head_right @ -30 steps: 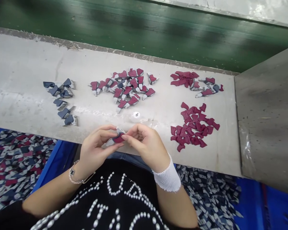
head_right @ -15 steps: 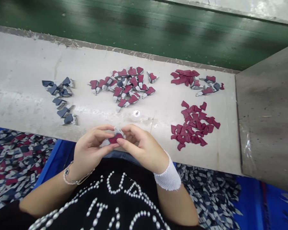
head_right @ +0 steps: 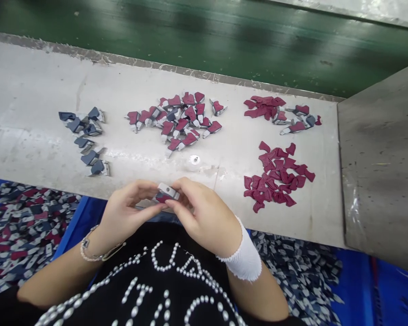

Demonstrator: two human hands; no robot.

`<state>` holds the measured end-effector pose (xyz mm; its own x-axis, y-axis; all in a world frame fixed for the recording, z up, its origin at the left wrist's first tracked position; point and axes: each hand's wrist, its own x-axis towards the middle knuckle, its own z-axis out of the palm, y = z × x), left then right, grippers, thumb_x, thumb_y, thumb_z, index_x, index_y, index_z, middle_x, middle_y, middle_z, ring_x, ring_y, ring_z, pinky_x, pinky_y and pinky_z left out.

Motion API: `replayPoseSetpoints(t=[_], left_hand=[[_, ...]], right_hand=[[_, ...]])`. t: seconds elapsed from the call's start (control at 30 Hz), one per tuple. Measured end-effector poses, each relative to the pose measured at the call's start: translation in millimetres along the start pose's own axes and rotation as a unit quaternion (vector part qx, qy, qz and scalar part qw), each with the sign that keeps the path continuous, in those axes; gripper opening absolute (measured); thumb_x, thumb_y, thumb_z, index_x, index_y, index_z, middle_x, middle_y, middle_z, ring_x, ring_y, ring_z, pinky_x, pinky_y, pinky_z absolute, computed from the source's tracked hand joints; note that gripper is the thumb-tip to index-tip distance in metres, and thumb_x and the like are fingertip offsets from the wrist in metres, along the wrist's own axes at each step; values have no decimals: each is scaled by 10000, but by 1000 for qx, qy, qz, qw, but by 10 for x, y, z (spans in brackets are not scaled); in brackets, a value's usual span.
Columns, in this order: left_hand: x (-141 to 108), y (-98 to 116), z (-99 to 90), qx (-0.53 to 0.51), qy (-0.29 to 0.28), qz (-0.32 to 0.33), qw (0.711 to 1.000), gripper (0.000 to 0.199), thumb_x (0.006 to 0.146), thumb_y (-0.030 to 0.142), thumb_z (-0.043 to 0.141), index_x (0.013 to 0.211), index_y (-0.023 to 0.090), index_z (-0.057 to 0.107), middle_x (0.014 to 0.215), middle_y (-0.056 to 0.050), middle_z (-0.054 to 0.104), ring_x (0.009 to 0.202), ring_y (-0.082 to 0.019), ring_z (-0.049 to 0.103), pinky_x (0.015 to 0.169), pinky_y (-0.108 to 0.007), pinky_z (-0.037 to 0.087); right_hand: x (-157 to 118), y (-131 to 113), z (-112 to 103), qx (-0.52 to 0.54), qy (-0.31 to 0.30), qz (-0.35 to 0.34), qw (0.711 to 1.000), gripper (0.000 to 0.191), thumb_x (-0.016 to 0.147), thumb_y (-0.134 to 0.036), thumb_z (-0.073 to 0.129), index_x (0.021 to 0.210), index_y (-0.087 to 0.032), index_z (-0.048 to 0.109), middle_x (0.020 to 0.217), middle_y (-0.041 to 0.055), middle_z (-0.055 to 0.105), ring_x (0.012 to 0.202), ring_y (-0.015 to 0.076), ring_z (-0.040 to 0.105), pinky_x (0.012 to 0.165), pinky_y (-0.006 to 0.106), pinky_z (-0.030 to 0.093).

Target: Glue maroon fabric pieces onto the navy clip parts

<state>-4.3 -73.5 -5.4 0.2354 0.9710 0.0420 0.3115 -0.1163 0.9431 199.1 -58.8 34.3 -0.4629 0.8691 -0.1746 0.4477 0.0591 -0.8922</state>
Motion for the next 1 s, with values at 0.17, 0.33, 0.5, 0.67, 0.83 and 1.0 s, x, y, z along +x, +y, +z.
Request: replayPoseSetpoints(t=[0.17, 0.33, 0.5, 0.67, 0.83, 1.0], left_hand=[[37, 109, -84, 64, -54, 38, 996, 126, 828, 190, 752, 939, 210, 697, 817, 6, 762, 695, -137, 721, 661, -223, 610], [-14, 204, -98, -25, -78, -68, 994, 189, 756, 279, 824, 703, 181, 671, 600, 33, 668, 519, -108, 598, 486, -209, 492], [-4, 219, -97, -133, -99, -167, 972, 182, 735, 242, 834, 726, 164, 670, 699, 18, 721, 636, -120, 662, 611, -210, 542], [46, 179, -111, -72, -133, -149, 977, 99, 769, 202, 789, 828, 171, 716, 767, 17, 744, 718, -127, 676, 691, -207, 533], [14, 114, -104, -48, -130, -126, 982, 108, 769, 221, 775, 737, 158, 693, 687, 17, 715, 663, -135, 640, 641, -218, 496], [75, 121, -132, -8, -142, -121, 982, 216, 815, 325, 732, 714, 155, 644, 669, 12, 669, 643, -137, 596, 614, -231, 461]], right_hand=[[-61, -94, 56, -118, -8, -36, 992, 85, 998, -194, 496, 1024, -202, 576, 866, 48, 632, 822, 221, 599, 715, 350, 474], [-147, -200, 61, -153, -31, -93, 983, 202, 991, -87, 404, 1015, -166, 588, 870, 72, 644, 798, 227, 569, 667, 350, 466], [-164, -222, 32, -145, -31, -95, 984, 194, 1001, -101, 419, 1041, -150, 603, 892, 74, 646, 804, 219, 571, 676, 340, 467], [-110, -187, 63, -142, -37, -37, 988, 68, 969, -163, 546, 915, -167, 588, 817, 31, 583, 782, 200, 558, 677, 321, 436], [-42, -149, 161, -109, -29, -52, 992, 141, 933, -172, 616, 817, -190, 538, 788, 1, 551, 772, 180, 541, 674, 294, 405], [-7, -99, 145, -70, -2, -1, 998, 81, 937, -225, 638, 881, -206, 583, 812, -7, 589, 784, 184, 559, 704, 302, 405]])
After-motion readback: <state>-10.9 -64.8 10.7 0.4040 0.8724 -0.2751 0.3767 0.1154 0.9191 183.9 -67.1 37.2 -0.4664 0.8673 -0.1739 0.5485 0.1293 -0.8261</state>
